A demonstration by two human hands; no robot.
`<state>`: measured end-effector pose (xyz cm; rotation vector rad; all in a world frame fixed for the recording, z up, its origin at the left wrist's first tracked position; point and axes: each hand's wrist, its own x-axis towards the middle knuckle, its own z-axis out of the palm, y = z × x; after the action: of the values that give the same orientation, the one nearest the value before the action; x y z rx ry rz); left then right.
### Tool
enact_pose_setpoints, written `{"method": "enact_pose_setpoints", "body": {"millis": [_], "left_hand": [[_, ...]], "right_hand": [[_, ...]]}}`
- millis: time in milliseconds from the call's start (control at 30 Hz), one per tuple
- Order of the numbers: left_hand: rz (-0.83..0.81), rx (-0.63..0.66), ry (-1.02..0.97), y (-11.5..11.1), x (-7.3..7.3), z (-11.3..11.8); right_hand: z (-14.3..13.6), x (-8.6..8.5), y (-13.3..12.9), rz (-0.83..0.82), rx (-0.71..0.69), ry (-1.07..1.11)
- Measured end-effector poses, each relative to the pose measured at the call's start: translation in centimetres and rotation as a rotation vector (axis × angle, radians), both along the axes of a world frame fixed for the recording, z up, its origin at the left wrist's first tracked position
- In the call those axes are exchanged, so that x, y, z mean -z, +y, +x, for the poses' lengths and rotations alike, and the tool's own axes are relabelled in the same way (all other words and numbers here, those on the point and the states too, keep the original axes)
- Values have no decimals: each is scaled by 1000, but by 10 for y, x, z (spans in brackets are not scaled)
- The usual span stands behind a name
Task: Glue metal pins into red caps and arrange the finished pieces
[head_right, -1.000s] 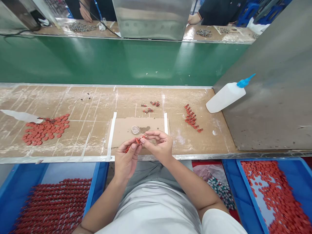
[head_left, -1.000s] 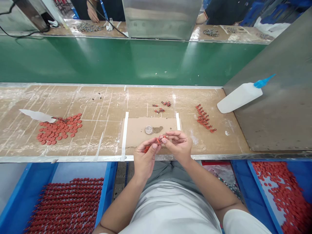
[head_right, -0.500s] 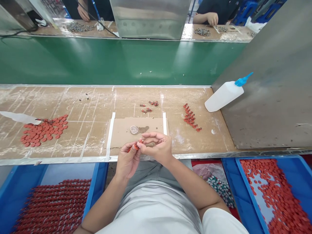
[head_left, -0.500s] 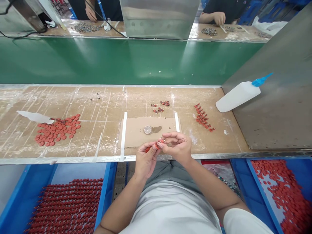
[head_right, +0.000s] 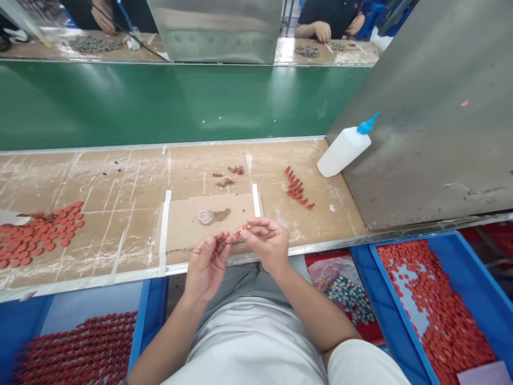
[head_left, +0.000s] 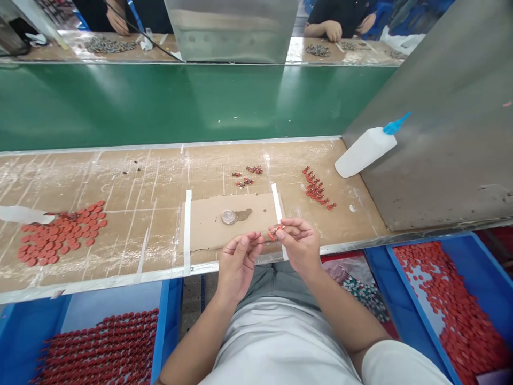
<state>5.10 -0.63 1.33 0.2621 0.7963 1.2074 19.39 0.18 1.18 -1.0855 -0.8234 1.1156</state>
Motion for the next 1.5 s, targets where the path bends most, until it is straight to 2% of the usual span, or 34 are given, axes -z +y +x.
{"method": "enact_pose_setpoints", "body": {"millis": [67, 167, 200, 267, 367, 500, 767, 867, 967, 1033, 1167, 1233, 1367, 1500], "left_hand": [[-51, 33, -52, 2, 0, -1], [-108, 84, -131, 5, 1, -3], [-115, 96, -152, 6, 2, -3], [-120, 116, -185, 7, 3, -3], [-130, 162, -218, 9, 4, -1], [-131, 218, -253, 11, 4, 2], [-138, 253, -316, 14, 0, 6], [-143, 261, -342, 15, -1, 6], [-141, 269, -372, 16, -2, 6], [-138, 280, -390, 16, -2, 6], [-127, 314, -425, 17, -4, 8], [-125, 346, -440, 17, -5, 8], [-129, 389, -447, 15, -6, 6], [-134, 380, -406, 13, -5, 3]], "right_hand": [[21, 5, -5, 38, 194, -199], [65, 16, -10, 60, 556, -661], [81, 21, -11, 40, 648, -815], [113, 30, -13, -31, 740, -1050], [148, 42, -14, -118, 762, -1277], [167, 49, -9, -127, 715, -1413], [169, 55, 3, -91, 607, -1479], [167, 52, 2, -87, 648, -1498], [150, 41, -9, -29, 718, -1527], [125, 31, -20, 120, 643, -1491], [66, 13, -33, 411, 132, -1298], [44, 8, -31, 500, -30, -1246], [25, 2, -17, 575, -220, -1213], [22, -1, -7, 567, -322, -1169]]}}
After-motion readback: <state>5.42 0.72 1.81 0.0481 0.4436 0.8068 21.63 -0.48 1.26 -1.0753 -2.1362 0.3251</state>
